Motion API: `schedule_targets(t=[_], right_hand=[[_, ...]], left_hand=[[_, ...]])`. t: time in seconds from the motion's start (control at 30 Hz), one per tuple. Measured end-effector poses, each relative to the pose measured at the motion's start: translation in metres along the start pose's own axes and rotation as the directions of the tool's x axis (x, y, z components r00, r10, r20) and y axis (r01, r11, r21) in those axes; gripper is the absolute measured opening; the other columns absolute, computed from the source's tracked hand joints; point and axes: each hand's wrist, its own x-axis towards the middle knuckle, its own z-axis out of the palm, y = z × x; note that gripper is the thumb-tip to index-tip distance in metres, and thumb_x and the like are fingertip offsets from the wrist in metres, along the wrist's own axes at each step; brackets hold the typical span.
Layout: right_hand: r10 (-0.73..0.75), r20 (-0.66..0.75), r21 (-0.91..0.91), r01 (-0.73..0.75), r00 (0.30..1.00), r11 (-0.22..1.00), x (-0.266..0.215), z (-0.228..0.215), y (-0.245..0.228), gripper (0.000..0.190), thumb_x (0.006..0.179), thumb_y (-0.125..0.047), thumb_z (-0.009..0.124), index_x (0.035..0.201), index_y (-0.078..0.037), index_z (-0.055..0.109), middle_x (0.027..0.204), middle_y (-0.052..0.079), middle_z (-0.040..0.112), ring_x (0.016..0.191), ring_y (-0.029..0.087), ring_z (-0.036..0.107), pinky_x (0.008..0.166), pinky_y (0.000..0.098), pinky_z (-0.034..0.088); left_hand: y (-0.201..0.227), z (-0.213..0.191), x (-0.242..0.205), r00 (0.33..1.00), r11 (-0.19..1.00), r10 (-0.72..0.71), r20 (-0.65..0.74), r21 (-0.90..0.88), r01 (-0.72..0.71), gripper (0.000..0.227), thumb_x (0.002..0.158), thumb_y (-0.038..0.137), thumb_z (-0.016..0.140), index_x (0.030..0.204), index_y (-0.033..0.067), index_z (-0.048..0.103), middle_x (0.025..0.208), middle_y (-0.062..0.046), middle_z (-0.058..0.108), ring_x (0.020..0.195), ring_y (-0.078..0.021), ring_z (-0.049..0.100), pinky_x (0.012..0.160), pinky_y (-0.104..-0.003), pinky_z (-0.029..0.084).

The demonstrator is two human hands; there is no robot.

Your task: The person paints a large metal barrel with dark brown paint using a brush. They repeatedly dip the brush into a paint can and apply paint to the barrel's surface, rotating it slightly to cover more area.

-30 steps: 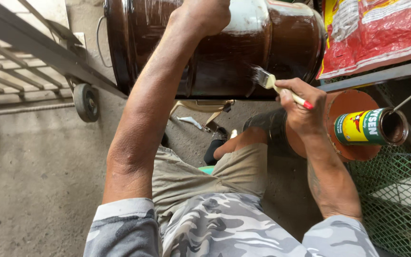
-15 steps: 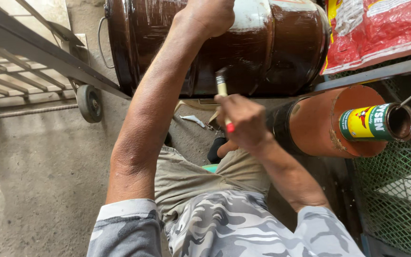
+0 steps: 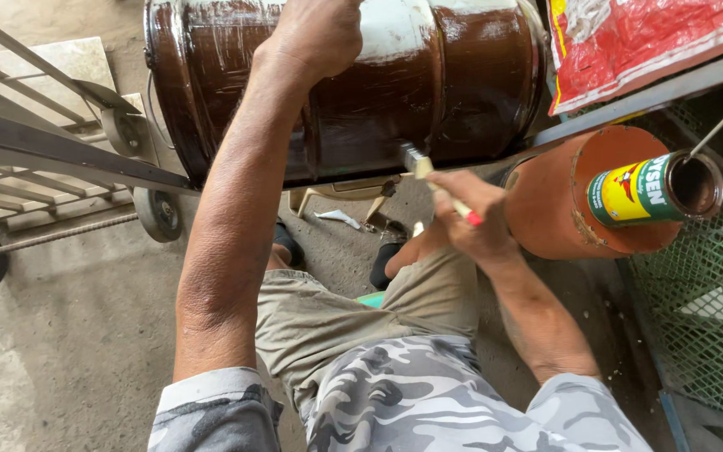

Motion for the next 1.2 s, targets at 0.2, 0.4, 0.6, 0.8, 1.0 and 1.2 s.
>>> schedule_targets(t=[0.2,0.4,0.6,0.8,1.0,1.2], right_hand=[[0.027,-0.050,-0.230,-0.038,0.998,0.972,-0.006,-0.042,-0.003,0.021,0.093,0.001,0.065,0.113,0.001,0.071,0.097,0.018,0.072,0.085,0.033,0.072,0.074,0.0399,0.058],[-0.154,-0.011,-0.338,0.141,0.988,0.931,0.029,0.000,-0.023,0.017,0.091,-0.003,0.068,0.107,0.001,0.070,0.086,0.016,0.068,0.074,0.033,0.068,0.066,0.0414,0.056],[-0.236,0.057,-0.112,0.241,0.970,0.964,0.042,0.068,-0.041,0.016,0.093,-0.008,0.069,0.104,0.003,0.074,0.079,0.012,0.070,0.064,0.021,0.068,0.055,0.0359,0.055],[-0.115,-0.023,0.210,0.117,0.993,0.971,0.067,0.033,-0.020,0.022,0.104,-0.013,0.060,0.109,0.005,0.072,0.095,0.017,0.074,0.081,0.022,0.074,0.068,0.0329,0.060],[-0.016,-0.009,-0.105,0.015,1.000,0.994,0.071,-0.047,0.008,0.012,0.104,-0.006,0.063,0.110,0.001,0.070,0.095,0.015,0.072,0.082,0.027,0.072,0.072,0.0371,0.056],[-0.228,0.075,-0.271,0.240,0.971,0.932,0.093,-0.035,-0.007,0.011,0.097,-0.006,0.067,0.107,-0.002,0.068,0.091,0.016,0.070,0.080,0.033,0.070,0.069,0.0413,0.056]], left_hand=[[-0.008,0.005,-0.002,0.986,0.990,0.137,-0.092,0.035,-0.134,0.057,0.083,-0.021,0.044,0.133,0.0000,0.063,0.103,-0.025,0.069,0.082,-0.0264,0.069,0.067,-0.036,0.061],[-0.010,0.021,0.012,0.911,0.947,0.321,-0.258,0.118,-0.300,0.066,0.075,-0.024,0.046,0.130,0.0046,0.069,0.116,-0.020,0.073,0.100,-0.0271,0.069,0.084,-0.037,0.058],[-0.003,0.015,0.015,0.967,0.974,0.220,-0.130,0.084,-0.211,0.069,0.074,-0.027,0.043,0.132,0.0017,0.065,0.115,-0.024,0.070,0.094,-0.0276,0.068,0.082,-0.040,0.057],[-0.004,0.012,0.012,0.960,0.971,0.237,-0.146,0.065,-0.230,0.060,0.080,-0.024,0.043,0.129,0.0019,0.067,0.121,-0.021,0.071,0.106,-0.0285,0.068,0.090,-0.041,0.057],[-0.010,0.020,0.022,0.969,0.978,0.207,-0.136,0.044,-0.202,0.062,0.077,-0.024,0.043,0.129,0.0018,0.067,0.121,-0.023,0.069,0.104,-0.0300,0.068,0.089,-0.041,0.056],[-0.018,0.020,0.024,0.988,0.993,0.108,-0.111,-0.041,-0.113,0.037,0.085,-0.019,0.045,0.108,-0.0031,0.070,0.083,-0.021,0.069,0.067,-0.0233,0.067,0.059,-0.034,0.061]])
